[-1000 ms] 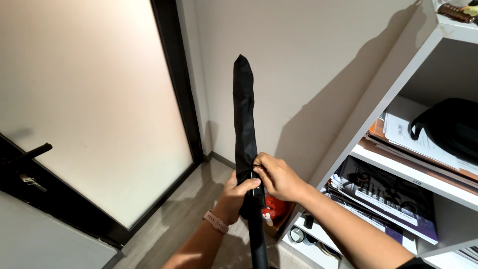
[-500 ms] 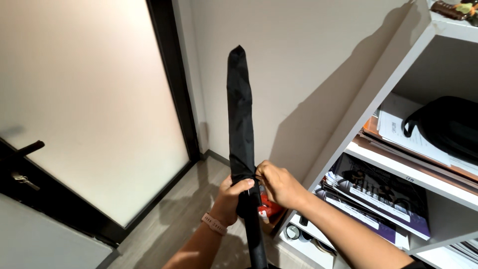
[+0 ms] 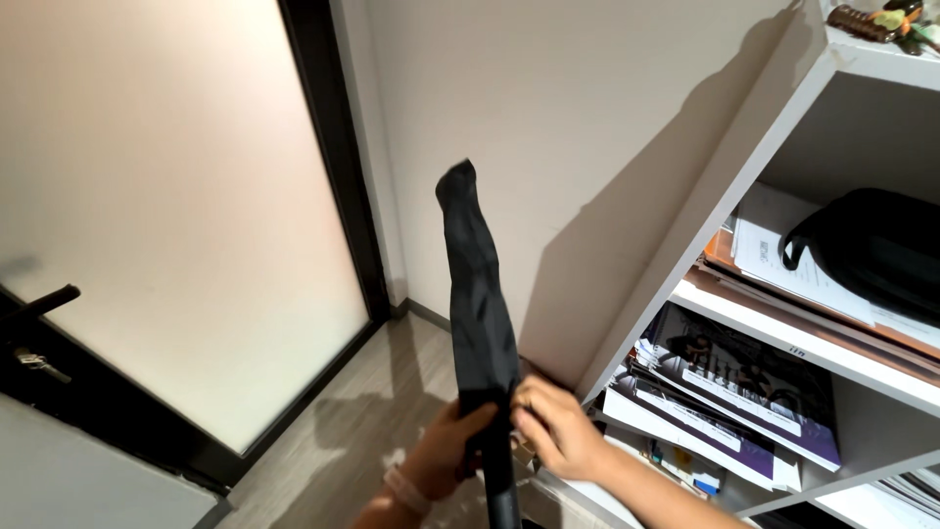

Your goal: The person unboxes and packs a tripod by taking it out of a black bag, checking its components including a remote control, and then placing it back into the bag.

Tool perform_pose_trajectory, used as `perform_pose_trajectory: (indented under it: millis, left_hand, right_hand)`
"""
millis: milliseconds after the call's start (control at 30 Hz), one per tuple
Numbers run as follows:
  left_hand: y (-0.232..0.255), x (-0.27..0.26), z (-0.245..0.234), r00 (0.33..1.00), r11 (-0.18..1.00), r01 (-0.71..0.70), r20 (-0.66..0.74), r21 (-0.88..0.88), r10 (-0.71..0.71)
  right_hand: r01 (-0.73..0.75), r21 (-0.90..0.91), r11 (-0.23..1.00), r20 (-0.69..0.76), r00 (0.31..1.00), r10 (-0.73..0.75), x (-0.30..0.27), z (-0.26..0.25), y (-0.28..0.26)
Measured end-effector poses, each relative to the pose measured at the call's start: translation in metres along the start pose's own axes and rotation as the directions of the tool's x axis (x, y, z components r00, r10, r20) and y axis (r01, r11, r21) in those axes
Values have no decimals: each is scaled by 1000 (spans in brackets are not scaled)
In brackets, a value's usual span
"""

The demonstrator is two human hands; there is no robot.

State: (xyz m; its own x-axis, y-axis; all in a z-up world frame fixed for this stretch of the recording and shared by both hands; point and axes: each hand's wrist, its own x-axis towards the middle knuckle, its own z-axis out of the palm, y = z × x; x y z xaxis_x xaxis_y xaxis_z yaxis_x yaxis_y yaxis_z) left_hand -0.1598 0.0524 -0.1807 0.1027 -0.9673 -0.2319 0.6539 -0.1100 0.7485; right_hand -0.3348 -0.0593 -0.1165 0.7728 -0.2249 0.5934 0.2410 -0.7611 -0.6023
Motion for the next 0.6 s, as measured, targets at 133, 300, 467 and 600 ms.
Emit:
perform_pose_trajectory:
  millis: [133,300,467,600]
  left_hand:
    - [-2,-12,11,987,993,-109,-118,36,113]
    - [70,-4,65,896,897,-419,-96,139,434]
    - [110,21,68,731,724,-660,-50,199,680]
    - [159,17,58,763,685,-646,280,336,583]
  right_hand:
    - [-250,258,933,-105,953,284,-28,25,-6]
    - [-592,513,621,118,766,632,5,33,-26]
    - [-543,681,491,183,776,604,31,18,-16]
    - [-419,775,473,105,823,558,29,6,-5]
